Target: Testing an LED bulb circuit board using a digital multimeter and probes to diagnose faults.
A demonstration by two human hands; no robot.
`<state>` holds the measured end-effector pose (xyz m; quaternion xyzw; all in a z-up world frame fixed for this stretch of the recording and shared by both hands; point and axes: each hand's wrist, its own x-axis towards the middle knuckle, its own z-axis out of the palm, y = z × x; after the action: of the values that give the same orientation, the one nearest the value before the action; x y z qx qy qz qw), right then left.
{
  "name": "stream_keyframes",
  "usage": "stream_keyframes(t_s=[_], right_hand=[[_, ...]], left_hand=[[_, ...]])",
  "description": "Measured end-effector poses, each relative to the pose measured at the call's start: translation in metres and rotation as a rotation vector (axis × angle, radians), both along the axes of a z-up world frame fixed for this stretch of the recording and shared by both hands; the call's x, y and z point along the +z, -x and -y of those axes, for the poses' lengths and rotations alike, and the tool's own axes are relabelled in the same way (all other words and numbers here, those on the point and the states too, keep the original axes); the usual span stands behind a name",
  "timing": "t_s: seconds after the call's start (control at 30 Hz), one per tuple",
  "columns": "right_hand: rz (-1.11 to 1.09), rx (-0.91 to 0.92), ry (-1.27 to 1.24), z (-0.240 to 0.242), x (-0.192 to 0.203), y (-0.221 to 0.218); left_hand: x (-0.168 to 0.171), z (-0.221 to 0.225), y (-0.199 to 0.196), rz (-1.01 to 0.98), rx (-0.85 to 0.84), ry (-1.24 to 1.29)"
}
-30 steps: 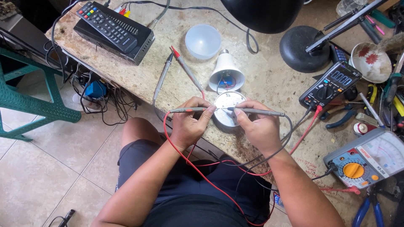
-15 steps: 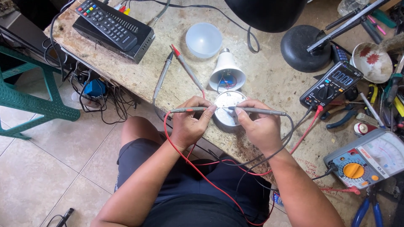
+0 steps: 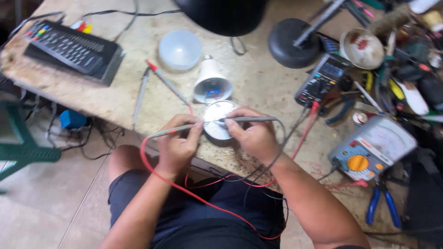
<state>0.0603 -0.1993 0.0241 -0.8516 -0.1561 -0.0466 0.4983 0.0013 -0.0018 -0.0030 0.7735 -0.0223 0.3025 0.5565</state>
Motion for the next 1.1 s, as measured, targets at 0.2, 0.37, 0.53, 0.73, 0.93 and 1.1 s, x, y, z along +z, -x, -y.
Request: stream_keyframes(t_s=[0.2, 0.37, 0.53, 0.73, 0.93, 1.1], right_hand=[[0.031, 0.065, -0.135, -0.001, 0.017, 0.001], [0.01, 0.12, -0.146, -0.002, 0.018, 0.0], [-0.012, 0.131, -0.098, 0.0, 0.017, -0.001], [-0.042, 0.12, -0.002, -0.001, 0.016, 0.001], [-0.039, 0.11, 0.0, -0.004, 0.015, 0.003], [-0.059, 0.091, -0.02, -0.003, 0.014, 0.003]], left_hand=[[-0.016, -0.002, 0.001, -0.08, 0.023, -0.041], [-0.011, -0.003, 0.0, -0.058, 0.026, -0.023], [-0.007, 0.001, -0.001, -0.041, 0.056, -0.047], [0.0, 0.0, -0.001, -0.006, 0.072, -0.062], [0.003, 0.002, -0.001, 0.005, 0.081, -0.055], [0.001, 0.002, 0.0, 0.002, 0.065, -0.052]])
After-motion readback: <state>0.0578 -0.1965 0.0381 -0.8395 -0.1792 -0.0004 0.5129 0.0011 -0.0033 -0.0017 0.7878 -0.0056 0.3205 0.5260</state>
